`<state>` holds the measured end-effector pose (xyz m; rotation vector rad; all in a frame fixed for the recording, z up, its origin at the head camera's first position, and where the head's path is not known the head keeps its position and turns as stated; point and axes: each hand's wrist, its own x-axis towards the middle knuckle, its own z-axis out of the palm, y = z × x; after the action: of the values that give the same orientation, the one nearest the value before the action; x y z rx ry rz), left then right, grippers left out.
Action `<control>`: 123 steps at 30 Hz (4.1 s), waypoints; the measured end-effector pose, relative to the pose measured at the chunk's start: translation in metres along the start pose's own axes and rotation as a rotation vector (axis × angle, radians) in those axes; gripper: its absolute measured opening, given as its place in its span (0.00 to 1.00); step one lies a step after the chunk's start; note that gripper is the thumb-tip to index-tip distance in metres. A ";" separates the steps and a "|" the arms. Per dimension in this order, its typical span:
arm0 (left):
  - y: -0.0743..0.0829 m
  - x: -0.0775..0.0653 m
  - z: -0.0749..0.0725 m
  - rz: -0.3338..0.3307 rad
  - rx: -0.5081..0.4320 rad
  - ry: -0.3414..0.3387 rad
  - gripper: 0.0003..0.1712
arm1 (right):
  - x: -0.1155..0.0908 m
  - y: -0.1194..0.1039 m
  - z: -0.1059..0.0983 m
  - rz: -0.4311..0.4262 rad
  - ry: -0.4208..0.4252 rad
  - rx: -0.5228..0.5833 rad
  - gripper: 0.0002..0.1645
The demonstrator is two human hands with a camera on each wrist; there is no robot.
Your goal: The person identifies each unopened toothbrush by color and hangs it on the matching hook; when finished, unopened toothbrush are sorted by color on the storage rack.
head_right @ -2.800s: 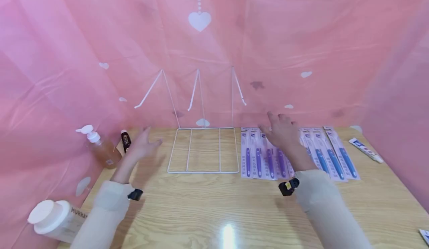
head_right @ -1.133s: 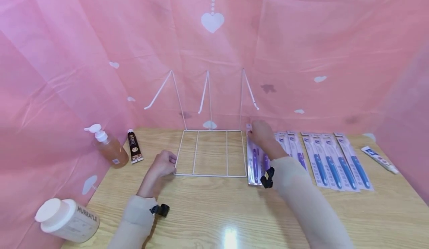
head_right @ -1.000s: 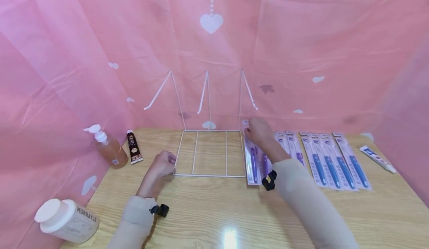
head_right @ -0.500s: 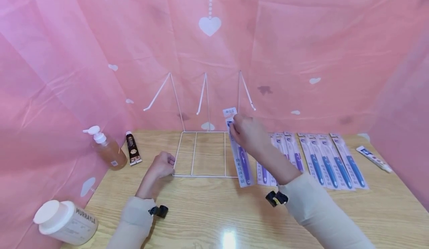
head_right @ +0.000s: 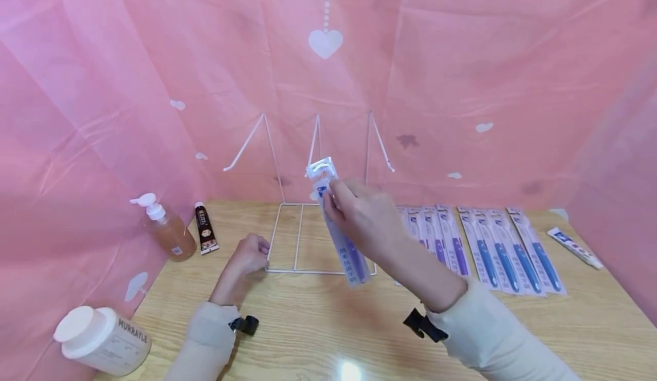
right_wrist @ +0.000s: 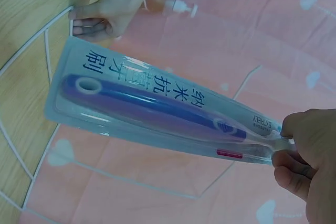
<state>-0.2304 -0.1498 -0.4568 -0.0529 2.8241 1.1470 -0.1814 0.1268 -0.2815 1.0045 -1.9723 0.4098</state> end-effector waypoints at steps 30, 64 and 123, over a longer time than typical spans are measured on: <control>-0.004 0.001 -0.001 -0.006 -0.018 0.003 0.24 | 0.024 0.021 0.059 0.223 -0.138 0.099 0.10; 0.000 -0.001 0.002 0.039 -0.008 0.000 0.19 | 0.073 0.083 0.111 0.663 -0.239 0.097 0.11; -0.005 -0.003 -0.003 0.001 -0.037 -0.003 0.24 | -0.148 0.171 0.103 0.925 -0.813 -0.031 0.13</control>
<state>-0.2274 -0.1558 -0.4577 -0.0524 2.8007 1.1990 -0.3263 0.2435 -0.4461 0.1343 -3.1303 0.4949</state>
